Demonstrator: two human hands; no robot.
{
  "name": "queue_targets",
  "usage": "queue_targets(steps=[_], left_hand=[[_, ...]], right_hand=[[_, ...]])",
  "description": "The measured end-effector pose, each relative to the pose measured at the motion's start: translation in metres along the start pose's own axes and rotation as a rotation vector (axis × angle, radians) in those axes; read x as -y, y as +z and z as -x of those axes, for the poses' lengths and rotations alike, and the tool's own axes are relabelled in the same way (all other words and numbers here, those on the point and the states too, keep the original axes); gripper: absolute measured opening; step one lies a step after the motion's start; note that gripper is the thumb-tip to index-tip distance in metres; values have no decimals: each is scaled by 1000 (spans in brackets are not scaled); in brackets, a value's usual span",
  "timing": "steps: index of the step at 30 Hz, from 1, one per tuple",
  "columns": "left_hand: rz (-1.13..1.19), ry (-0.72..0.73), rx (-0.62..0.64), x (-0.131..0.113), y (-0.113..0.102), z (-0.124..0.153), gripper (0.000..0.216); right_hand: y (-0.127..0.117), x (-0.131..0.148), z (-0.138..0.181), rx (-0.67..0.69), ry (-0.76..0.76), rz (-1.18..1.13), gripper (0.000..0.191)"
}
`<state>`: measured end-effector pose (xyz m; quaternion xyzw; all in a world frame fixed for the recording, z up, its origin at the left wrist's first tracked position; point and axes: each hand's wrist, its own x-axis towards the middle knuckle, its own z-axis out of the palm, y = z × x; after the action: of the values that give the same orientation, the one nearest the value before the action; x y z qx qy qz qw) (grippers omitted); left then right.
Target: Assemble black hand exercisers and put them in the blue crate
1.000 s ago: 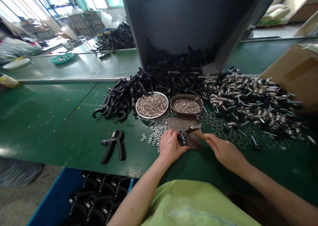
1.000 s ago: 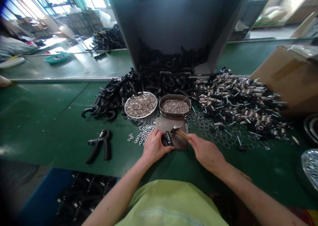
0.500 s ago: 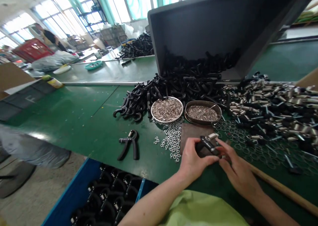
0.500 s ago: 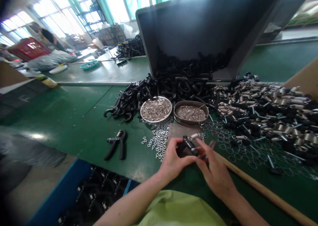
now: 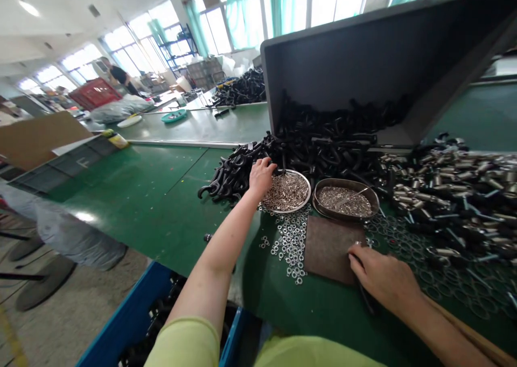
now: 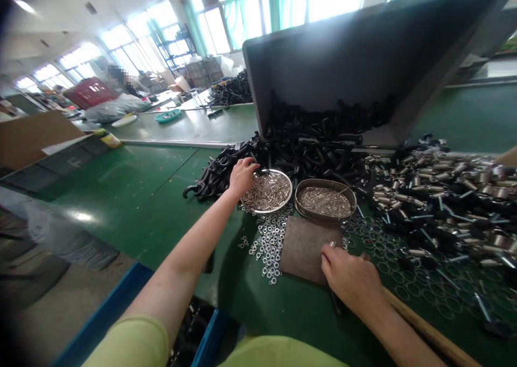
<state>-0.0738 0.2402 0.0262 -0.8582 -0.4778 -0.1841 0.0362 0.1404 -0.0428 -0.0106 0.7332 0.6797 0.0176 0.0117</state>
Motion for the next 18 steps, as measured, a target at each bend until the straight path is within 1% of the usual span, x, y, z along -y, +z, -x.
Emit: queue_targets(steps=[3, 6, 9, 11, 12, 13, 14, 15, 16, 17, 18], left_hand=[[-6, 31, 33, 2, 13, -27, 27], [20, 24, 20, 0, 20, -36, 23], [42, -45, -61, 5, 11, -36, 24], [85, -164, -166, 8, -3, -33, 27], [159, -242, -241, 7, -10, -29, 29], [283, -318, -316, 4, -18, -22, 31], [466, -384, -385, -2, -25, -12, 33], [691, -425, -419, -12, -31, 1, 36], [943, -440, -396, -25, -36, 18, 39], [1202, -445, -325, -41, -39, 37, 43], [1434, -477, -201, -58, -40, 57, 45]], right_hand=[[-1, 2, 0, 3, 8, 4, 28], [1, -1, 0, 22, 24, -53, 27], [3, -8, 0, 28, 51, -154, 27], [4, -13, -1, 33, 66, -258, 27], [3, -15, -1, 33, 73, -328, 26], [1, -17, -2, 29, 77, -413, 25], [-1, -17, -3, 19, 79, -514, 25], [-5, -17, -4, 2, 83, -626, 25], [-9, -15, -4, -17, 92, -745, 26], [-14, -12, -5, -35, 108, -864, 28], [-20, -7, -4, -51, 134, -975, 30]])
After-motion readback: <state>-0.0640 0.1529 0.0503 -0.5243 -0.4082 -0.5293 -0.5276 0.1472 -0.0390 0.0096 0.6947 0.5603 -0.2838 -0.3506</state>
